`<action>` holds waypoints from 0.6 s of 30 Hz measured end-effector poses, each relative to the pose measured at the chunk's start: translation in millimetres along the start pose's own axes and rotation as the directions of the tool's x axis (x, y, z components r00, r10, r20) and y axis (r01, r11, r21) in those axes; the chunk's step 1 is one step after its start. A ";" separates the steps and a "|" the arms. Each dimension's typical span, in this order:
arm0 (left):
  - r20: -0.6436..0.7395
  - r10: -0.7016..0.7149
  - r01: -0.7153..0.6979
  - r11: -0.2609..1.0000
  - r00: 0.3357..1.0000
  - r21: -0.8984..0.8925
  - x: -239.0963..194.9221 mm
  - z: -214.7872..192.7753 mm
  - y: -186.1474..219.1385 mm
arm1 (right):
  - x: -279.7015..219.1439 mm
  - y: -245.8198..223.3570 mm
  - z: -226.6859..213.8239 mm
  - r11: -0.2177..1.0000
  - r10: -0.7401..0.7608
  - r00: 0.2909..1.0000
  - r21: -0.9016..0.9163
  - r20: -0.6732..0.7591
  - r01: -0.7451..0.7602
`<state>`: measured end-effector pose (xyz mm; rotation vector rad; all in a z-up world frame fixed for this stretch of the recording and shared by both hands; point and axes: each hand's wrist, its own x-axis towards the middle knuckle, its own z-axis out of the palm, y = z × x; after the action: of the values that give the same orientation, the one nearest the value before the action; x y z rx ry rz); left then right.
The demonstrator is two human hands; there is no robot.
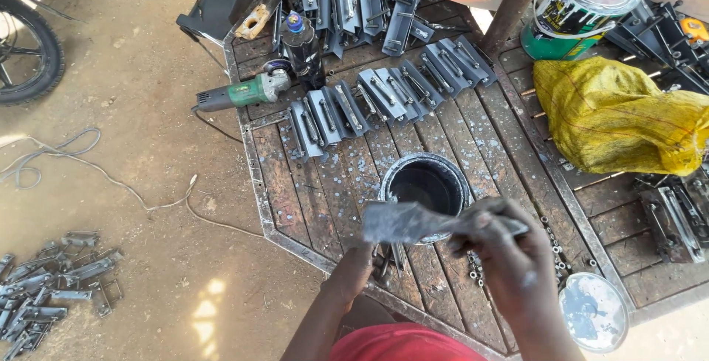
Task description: Painting small metal brackets with black paint using a brush and then handling small metal nuts on a workshop table.
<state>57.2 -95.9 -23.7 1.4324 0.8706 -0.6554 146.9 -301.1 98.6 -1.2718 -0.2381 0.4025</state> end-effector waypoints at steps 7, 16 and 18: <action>0.040 -0.116 0.123 0.952 0.992 -0.280 -19.3 -5.8 4.1 | 45.6 76.5 -48.2 0.973 0.067 0.891 -0.170 -0.450 -0.159; 0.095 -0.107 0.136 0.908 0.990 -0.395 4.2 -18.1 -34.4 | 36.3 115.4 -66.5 0.587 0.163 0.845 -0.639 -0.509 -0.497; 0.178 0.120 0.016 0.785 0.977 -0.619 14.6 -22.7 -49.8 | 30.2 107.2 -61.4 0.650 0.132 0.868 -0.620 -0.478 -0.440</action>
<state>21.4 -74.7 -62.2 0.7689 0.7766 -0.4066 181.1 -316.7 -22.9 -2.1638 0.1996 0.3230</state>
